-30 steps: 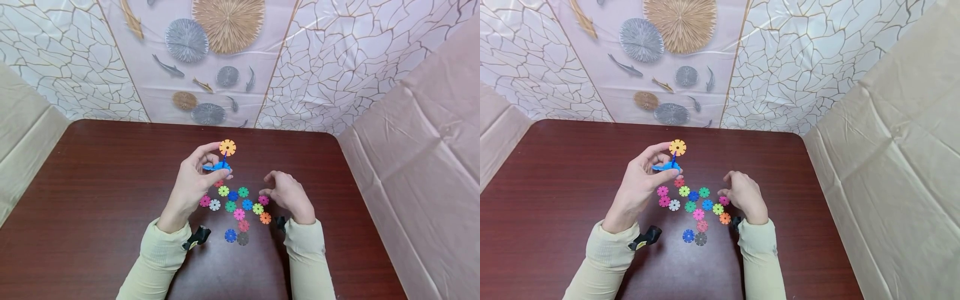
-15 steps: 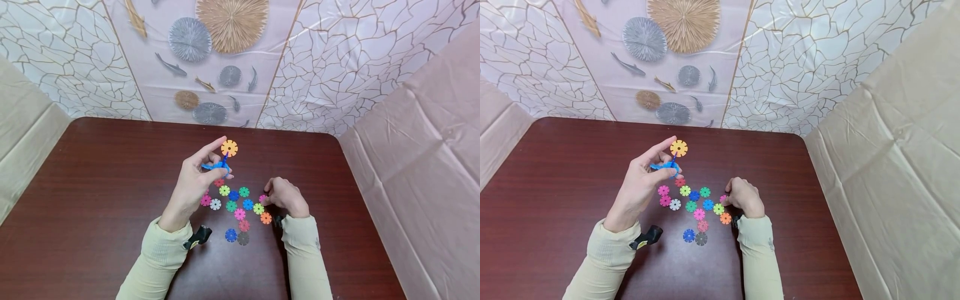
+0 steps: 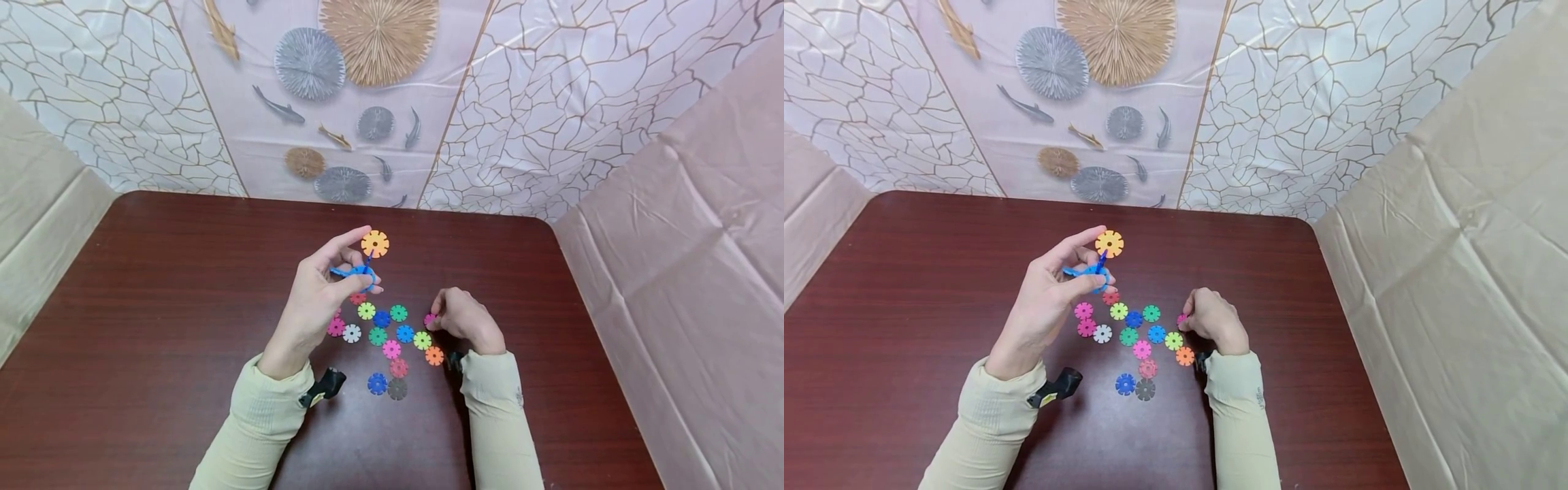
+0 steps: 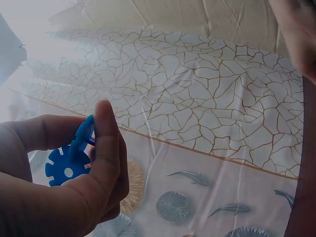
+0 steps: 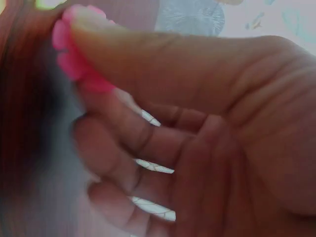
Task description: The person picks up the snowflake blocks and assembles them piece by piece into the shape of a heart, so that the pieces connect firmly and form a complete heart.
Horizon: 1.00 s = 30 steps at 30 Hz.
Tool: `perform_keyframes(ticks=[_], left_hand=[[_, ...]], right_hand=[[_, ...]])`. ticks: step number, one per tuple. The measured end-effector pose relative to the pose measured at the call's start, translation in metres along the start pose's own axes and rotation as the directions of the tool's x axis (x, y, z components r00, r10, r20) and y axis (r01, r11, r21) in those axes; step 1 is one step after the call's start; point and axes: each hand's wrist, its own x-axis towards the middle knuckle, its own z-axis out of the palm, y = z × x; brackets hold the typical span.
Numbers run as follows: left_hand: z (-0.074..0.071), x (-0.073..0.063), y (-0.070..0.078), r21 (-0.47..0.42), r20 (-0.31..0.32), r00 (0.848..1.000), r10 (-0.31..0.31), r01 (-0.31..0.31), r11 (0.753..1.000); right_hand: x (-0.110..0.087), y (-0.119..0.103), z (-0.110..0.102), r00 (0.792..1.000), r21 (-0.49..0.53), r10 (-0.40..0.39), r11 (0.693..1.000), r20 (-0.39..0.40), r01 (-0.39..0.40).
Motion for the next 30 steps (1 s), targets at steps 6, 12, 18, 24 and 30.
perform_keyframes(ticks=[6,12,18,24,30], left_hand=[[0.0,-0.001,0.001,0.053,-0.003,1.0,-0.019,0.019,0.998],[0.0,-0.002,0.001,0.081,0.007,0.999,-0.046,0.045,0.996],[0.0,-0.001,0.001,0.101,0.036,0.998,-0.059,0.055,0.993],[0.001,-0.002,0.0,0.111,0.06,0.997,-0.051,0.044,0.993],[0.0,-0.003,-0.001,0.148,0.103,0.994,-0.041,0.026,0.989]], right_hand=[[-0.009,-0.004,-0.011,0.976,0.211,-0.136,0.962,-0.169,0.171],[-0.025,-0.016,-0.022,0.902,0.318,-0.224,0.881,-0.368,0.349],[-0.039,-0.031,-0.029,0.792,0.403,-0.313,0.728,-0.524,0.554],[-0.067,-0.06,-0.039,0.657,0.38,-0.374,0.588,-0.655,0.714],[-0.084,-0.077,-0.045,0.565,0.311,-0.414,0.535,-0.713,0.785]])
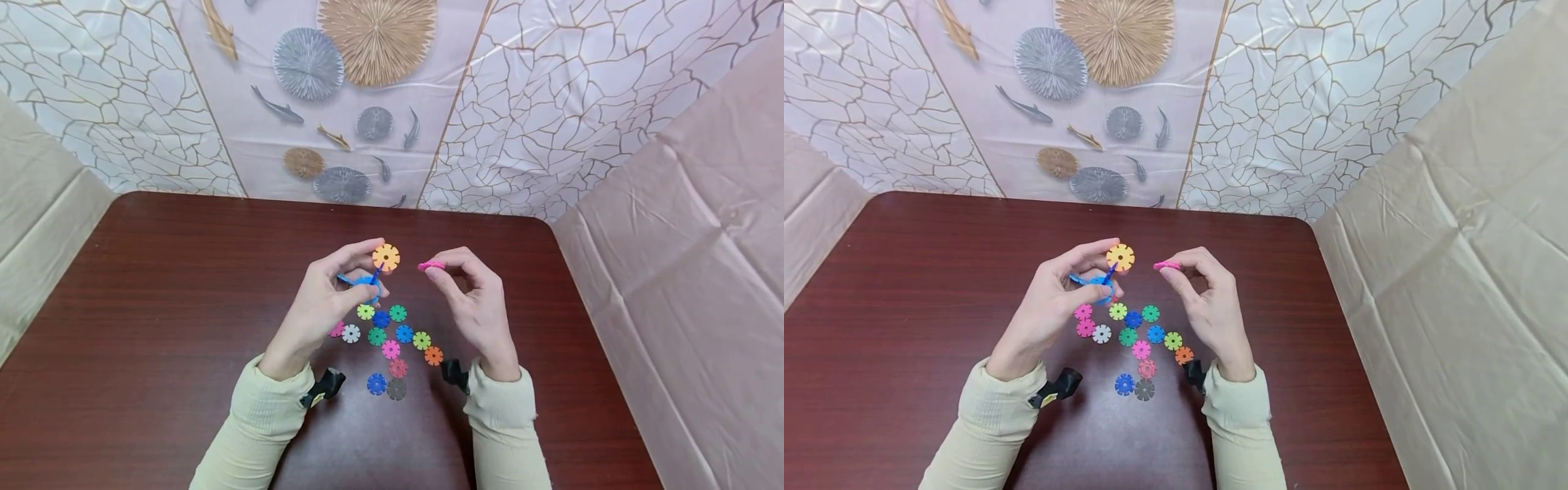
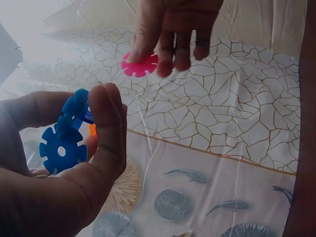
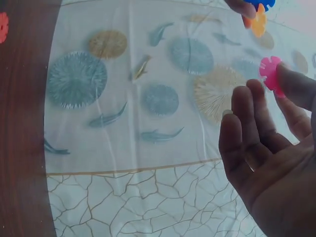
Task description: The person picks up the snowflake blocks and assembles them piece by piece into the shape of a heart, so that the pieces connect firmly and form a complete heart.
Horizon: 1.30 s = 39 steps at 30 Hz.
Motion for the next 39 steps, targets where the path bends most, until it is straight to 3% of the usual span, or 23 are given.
perform_keyframes(ticks=[5,11,26,39], left_hand=[[-0.0009,-0.0003,0.0001,0.066,0.021,1.0,0.01,-0.011,0.998],[0.0009,-0.0006,0.0011,0.084,0.062,0.998,-0.004,-0.001,0.996],[0.0016,-0.0011,0.0012,0.106,0.078,0.996,-0.039,0.031,0.994],[0.0023,-0.0012,0.0007,0.084,0.069,0.997,-0.015,0.009,0.996]], right_hand=[[0.0,-0.0031,0.0036,0.997,0.008,-0.076,0.997,-0.014,0.076],[0.0,-0.0061,0.008,0.992,-0.031,-0.127,0.992,-0.016,0.126],[-0.0002,-0.0078,0.0074,0.993,-0.053,-0.116,0.992,0.004,0.116],[-0.0008,-0.0098,0.0064,0.995,-0.056,-0.101,0.993,0.024,0.102]])
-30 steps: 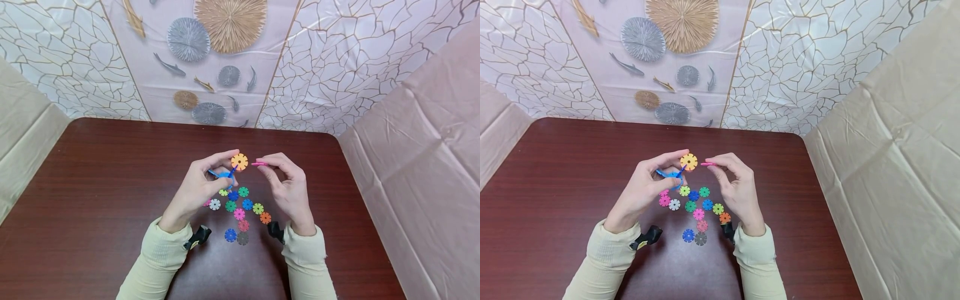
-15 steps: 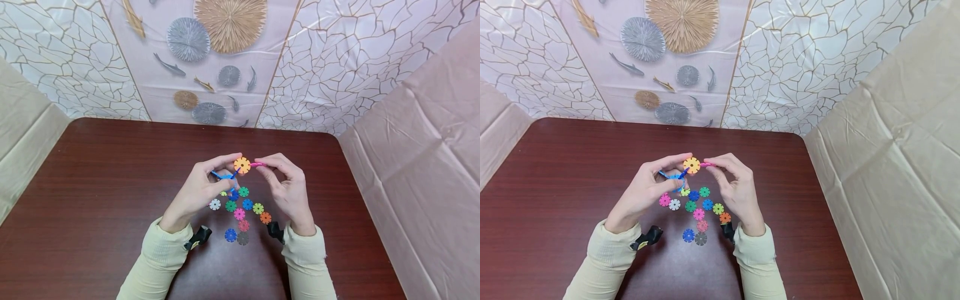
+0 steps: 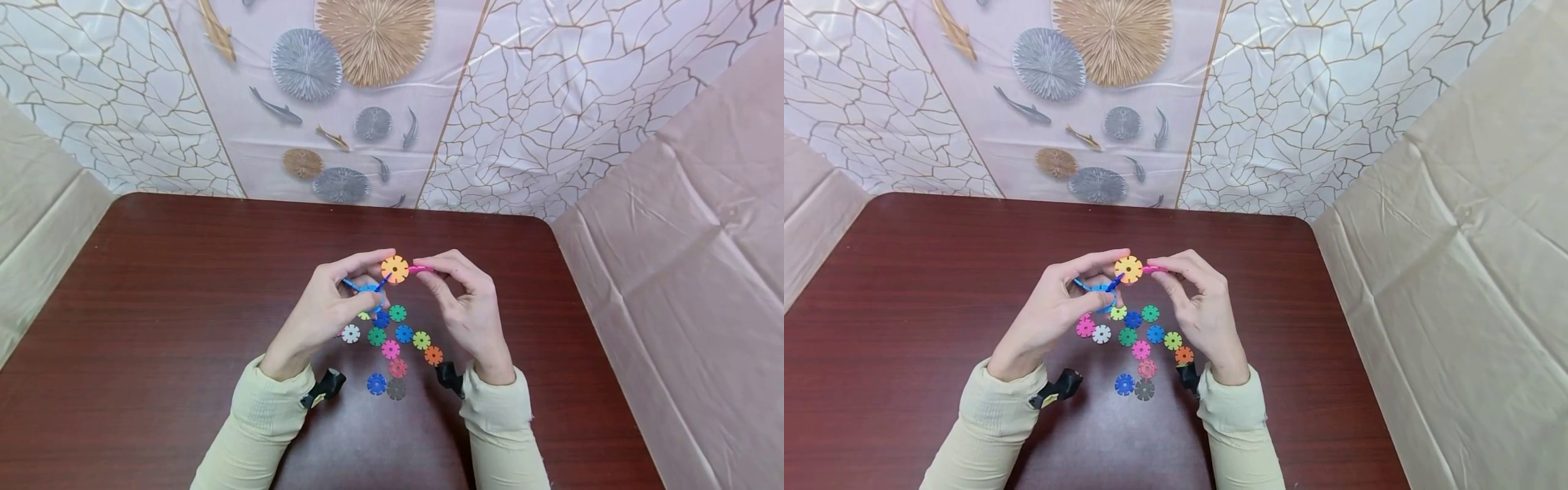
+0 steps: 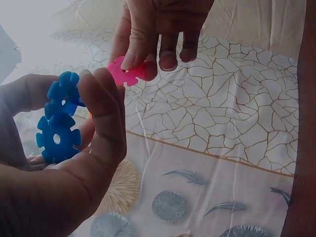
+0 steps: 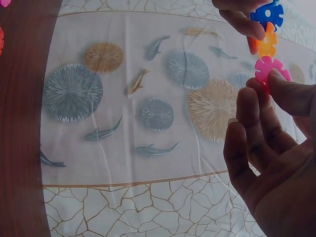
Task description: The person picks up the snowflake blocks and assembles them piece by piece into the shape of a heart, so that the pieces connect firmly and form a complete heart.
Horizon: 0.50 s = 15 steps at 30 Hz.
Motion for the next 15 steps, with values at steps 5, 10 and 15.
perform_keyframes(ticks=[5,10,15], left_hand=[[-0.0003,0.0005,-0.0011,0.015,0.005,1.0,0.012,-0.012,1.0],[-0.0007,0.0016,-0.0023,0.056,0.022,0.999,0.031,-0.032,0.998],[-0.0013,0.001,-0.0011,0.136,0.01,1.0,0.026,-0.027,0.99]], right_hand=[[-0.0006,-0.0007,0.0003,1.0,-0.01,-0.013,1.0,-0.008,0.012],[-0.0008,-0.0011,0.0007,1.0,-0.019,-0.025,1.0,-0.006,0.025],[-0.0006,-0.0018,0.0021,0.999,-0.04,-0.042,0.998,0.0,0.042]])
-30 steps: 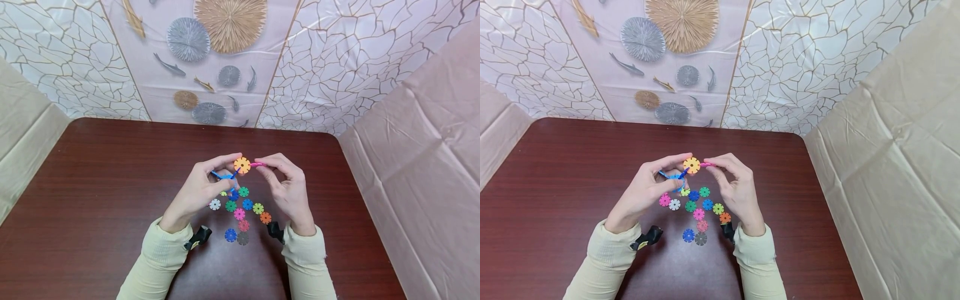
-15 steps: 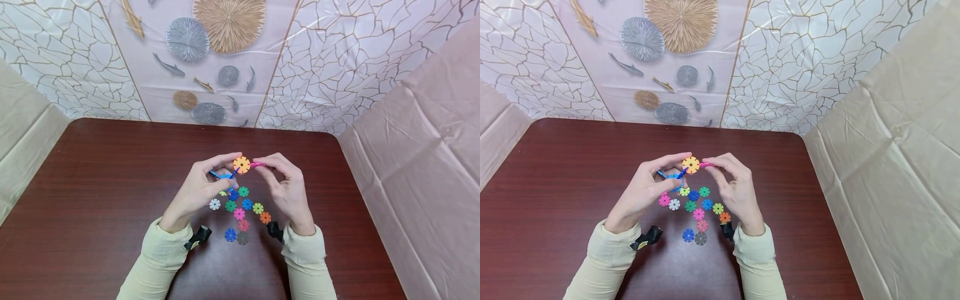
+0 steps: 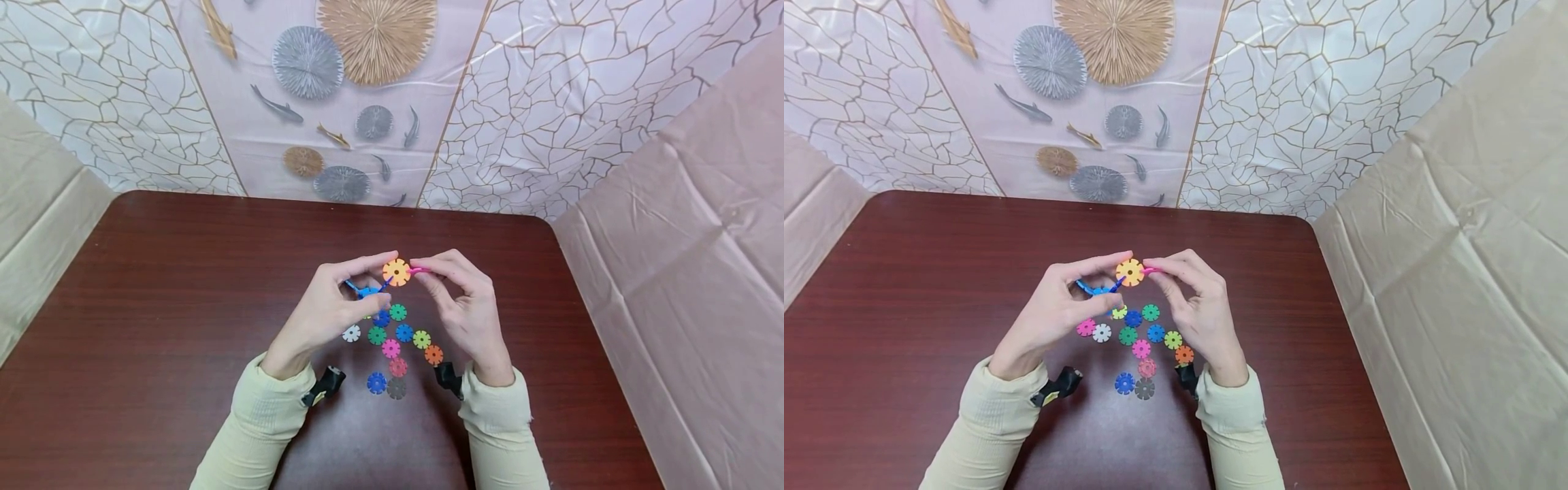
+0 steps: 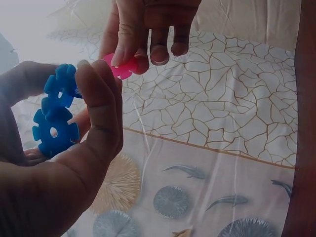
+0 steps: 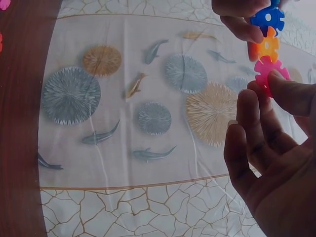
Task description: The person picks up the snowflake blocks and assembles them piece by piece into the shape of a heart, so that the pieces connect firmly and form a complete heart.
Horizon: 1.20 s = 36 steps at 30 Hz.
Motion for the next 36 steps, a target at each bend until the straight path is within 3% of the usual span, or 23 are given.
perform_keyframes(ticks=[4,12,24,31,36], left_hand=[[0.0,0.0,0.002,0.024,0.007,1.0,-0.019,0.019,1.0],[0.001,0.0,-0.001,0.019,0.03,1.0,0.007,-0.008,1.0],[0.007,0.0,0.0,0.003,0.024,0.999,-0.036,0.036,0.999],[0.006,0.002,-0.002,-0.058,0.022,0.999,-0.043,0.045,0.997],[0.004,0.003,-0.002,-0.155,-0.034,0.998,-0.059,0.053,0.986]], right_hand=[[0.0,-0.001,0.001,0.999,-0.019,-0.027,0.999,-0.021,0.026],[-0.003,0.007,0.002,0.993,-0.07,-0.097,0.993,-0.061,0.092],[-0.009,0.024,-0.001,0.99,-0.11,-0.13,0.986,-0.044,0.125],[-0.006,0.015,-0.002,0.994,-0.073,-0.1,0.993,-0.048,0.097],[-0.006,0.024,-0.004,1.0,-0.091,-0.018,0.996,-0.014,0.016]])
